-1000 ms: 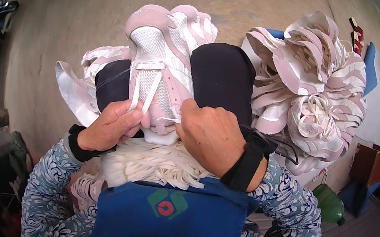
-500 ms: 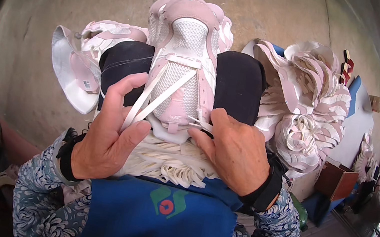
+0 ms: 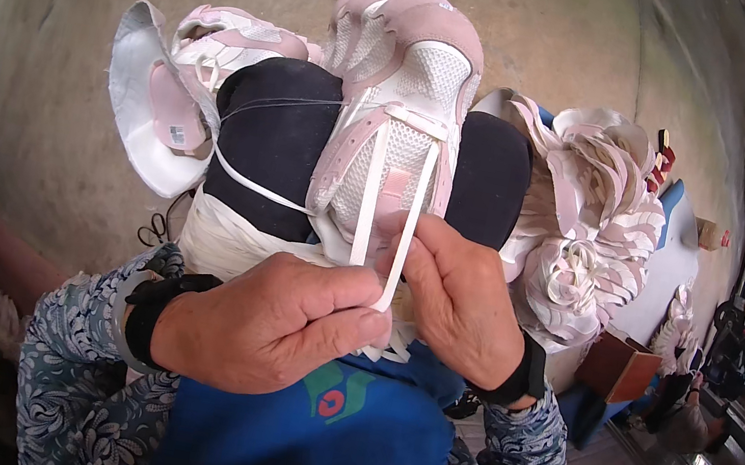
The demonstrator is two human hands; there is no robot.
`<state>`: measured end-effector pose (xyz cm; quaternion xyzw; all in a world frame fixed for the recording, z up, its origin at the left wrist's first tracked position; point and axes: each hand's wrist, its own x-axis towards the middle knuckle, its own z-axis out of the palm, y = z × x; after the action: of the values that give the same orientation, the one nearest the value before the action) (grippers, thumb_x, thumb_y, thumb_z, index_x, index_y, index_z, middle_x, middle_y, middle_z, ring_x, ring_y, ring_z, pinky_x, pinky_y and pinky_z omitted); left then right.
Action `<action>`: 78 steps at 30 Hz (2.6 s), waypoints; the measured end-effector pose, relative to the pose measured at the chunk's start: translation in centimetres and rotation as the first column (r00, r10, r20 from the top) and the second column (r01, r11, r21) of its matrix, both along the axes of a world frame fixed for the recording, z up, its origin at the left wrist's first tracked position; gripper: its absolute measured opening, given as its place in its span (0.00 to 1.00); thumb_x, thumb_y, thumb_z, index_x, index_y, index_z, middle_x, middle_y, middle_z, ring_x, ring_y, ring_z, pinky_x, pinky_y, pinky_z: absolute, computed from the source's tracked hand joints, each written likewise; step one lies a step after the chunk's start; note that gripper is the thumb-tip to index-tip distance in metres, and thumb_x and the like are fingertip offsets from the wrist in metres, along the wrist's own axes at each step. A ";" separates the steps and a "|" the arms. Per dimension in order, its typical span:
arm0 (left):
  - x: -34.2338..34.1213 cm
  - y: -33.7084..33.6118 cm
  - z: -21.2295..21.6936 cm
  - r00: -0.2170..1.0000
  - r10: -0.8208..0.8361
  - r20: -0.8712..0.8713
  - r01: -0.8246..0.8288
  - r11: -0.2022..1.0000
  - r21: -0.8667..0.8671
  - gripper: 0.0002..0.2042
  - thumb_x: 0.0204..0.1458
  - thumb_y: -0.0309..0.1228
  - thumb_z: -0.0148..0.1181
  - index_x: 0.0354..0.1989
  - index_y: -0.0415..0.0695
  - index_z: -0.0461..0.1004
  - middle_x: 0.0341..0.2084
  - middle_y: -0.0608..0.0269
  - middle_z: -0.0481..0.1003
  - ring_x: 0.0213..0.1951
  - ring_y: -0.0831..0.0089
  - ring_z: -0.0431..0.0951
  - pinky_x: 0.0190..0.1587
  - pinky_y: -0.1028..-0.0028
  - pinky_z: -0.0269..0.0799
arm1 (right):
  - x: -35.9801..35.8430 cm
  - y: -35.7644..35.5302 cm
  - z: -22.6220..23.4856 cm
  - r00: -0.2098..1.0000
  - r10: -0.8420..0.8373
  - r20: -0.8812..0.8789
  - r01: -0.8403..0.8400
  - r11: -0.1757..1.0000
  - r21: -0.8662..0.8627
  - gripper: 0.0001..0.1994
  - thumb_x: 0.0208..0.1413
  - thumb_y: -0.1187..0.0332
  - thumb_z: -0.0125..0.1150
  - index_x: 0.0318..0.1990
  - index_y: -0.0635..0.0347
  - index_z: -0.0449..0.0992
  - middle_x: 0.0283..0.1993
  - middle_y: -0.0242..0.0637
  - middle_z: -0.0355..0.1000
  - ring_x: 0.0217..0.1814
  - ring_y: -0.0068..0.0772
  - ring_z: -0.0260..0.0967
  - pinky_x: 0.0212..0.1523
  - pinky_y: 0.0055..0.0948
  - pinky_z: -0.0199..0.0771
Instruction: Lacing up pink and white sneakers.
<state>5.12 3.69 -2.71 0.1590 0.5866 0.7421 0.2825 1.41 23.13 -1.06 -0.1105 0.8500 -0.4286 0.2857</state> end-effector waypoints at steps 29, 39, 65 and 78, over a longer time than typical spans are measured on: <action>5.2 -32.9 -3.6 -0.074 0.876 0.476 -0.965 -0.184 0.189 0.06 0.59 0.25 0.49 0.34 0.38 0.72 0.49 0.54 0.73 0.63 0.53 0.63 0.69 0.41 0.39 | -4.9 12.6 -8.3 0.747 -0.481 0.458 0.642 0.700 -0.312 0.08 0.63 0.64 0.55 0.36 0.58 0.74 0.17 0.15 0.55 0.13 0.08 0.42 0.15 0.14 0.43; 9.2 -40.5 -3.6 -0.113 0.901 0.418 -0.943 -0.230 0.241 0.08 0.60 0.24 0.48 0.30 0.39 0.72 0.46 0.54 0.75 0.64 0.55 0.62 0.70 0.42 0.39 | -6.0 15.0 -12.1 0.769 -0.326 -0.550 0.420 0.906 0.051 0.09 0.57 0.65 0.59 0.38 0.61 0.79 0.30 0.34 0.74 0.29 0.24 0.72 0.30 0.22 0.71; -2.7 -4.6 -1.1 0.971 0.237 0.003 -0.196 0.809 -0.554 0.13 0.63 0.37 0.53 0.41 0.38 0.76 0.20 0.77 0.67 0.20 0.90 0.57 0.21 0.85 0.47 | -0.9 10.2 -5.6 0.847 -0.032 -0.531 0.124 0.982 0.139 0.06 0.57 0.68 0.59 0.35 0.61 0.77 0.22 0.42 0.72 0.26 0.50 0.72 0.28 0.38 0.71; -5.2 -4.0 -2.9 0.961 0.144 -0.237 -0.270 0.688 -0.674 0.13 0.62 0.33 0.54 0.41 0.34 0.76 0.32 0.72 0.76 0.36 0.85 0.71 0.40 0.85 0.65 | 0.1 7.8 -5.5 0.767 0.154 -0.623 -0.064 0.984 0.165 0.10 0.50 0.73 0.63 0.41 0.59 0.74 0.41 0.38 0.66 0.34 0.44 0.72 0.33 0.39 0.74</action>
<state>-0.04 -0.28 -5.59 0.0337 0.8590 0.4757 0.1862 1.56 30.96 -6.53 -0.2780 0.9153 -0.2911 0.0142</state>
